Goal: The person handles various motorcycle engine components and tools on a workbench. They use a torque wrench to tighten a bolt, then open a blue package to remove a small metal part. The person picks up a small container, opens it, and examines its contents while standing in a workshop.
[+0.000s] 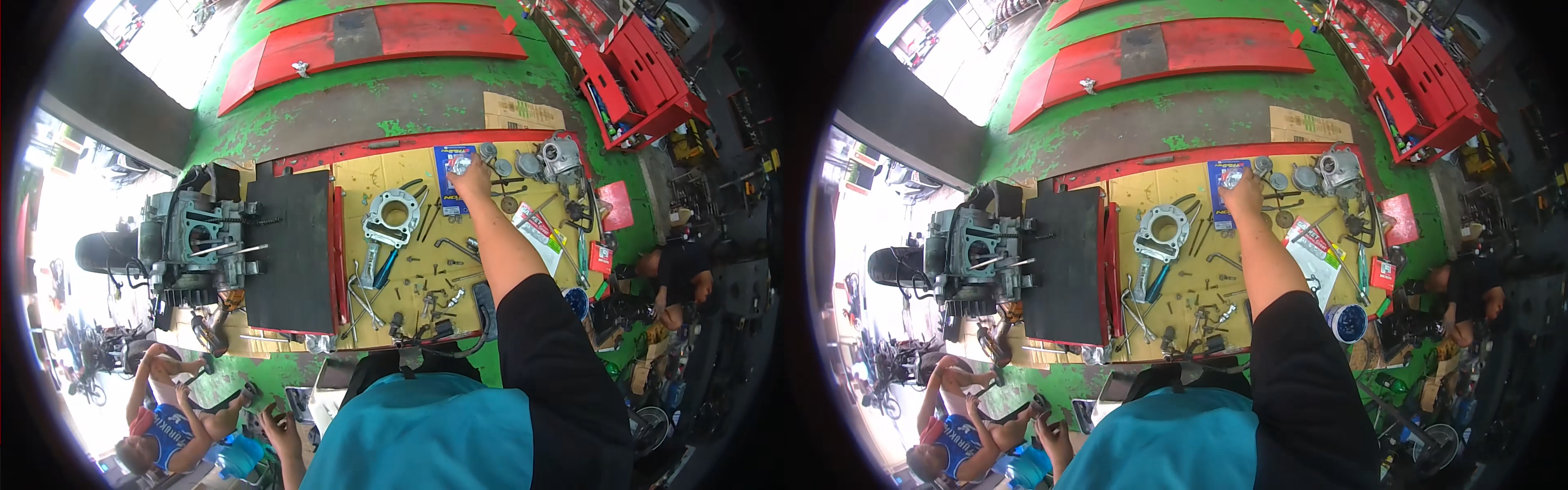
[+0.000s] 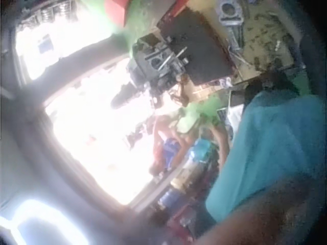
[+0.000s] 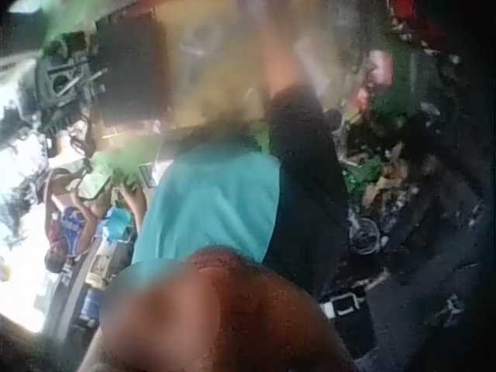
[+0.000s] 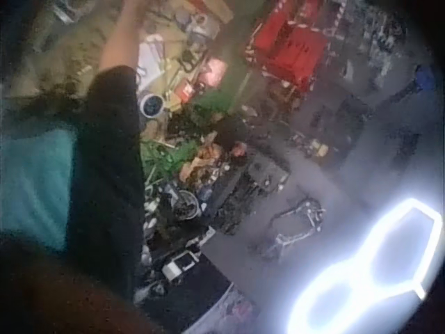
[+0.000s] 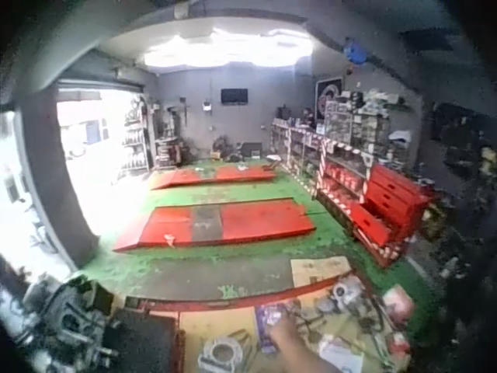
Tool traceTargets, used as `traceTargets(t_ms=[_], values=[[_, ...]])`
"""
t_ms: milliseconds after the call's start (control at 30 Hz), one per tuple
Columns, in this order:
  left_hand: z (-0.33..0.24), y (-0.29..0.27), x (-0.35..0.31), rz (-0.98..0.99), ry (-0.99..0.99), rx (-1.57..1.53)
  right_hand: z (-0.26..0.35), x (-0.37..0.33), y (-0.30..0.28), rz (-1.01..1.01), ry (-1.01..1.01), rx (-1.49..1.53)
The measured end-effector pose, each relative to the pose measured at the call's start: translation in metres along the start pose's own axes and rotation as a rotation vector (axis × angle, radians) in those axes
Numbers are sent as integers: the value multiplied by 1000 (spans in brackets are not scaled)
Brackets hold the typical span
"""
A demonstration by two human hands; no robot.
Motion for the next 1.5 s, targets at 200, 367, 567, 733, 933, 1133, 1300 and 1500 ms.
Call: traceTargets(t_ms=[200,367,567,733,933,1133,1300,1500], values=[[-121,71,4,234,147,-229,3,-53,-70,-113,-158,445],[-280,140,31,759,424,-367,40,-133,-156,185,-362,762],[-397,177,45,873,506,-873,64,-220,-197,687,-287,1272],[-409,165,35,754,436,-800,73,-275,-187,856,14,1456],[-392,147,50,649,389,-827,73,-277,-188,445,-61,1143],[-387,124,61,572,608,-748,103,-284,-234,421,-168,915],[-393,92,59,779,591,-920,122,-284,-252,255,-289,728],[-383,80,68,842,695,-821,131,-295,-260,52,-468,427]])
Point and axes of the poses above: each hand's wrist, its own x-axis towards the middle knuckle, its own y-axis out of the palm, z = x × y, the point moved 3 cm from there along x, towards the middle knuckle
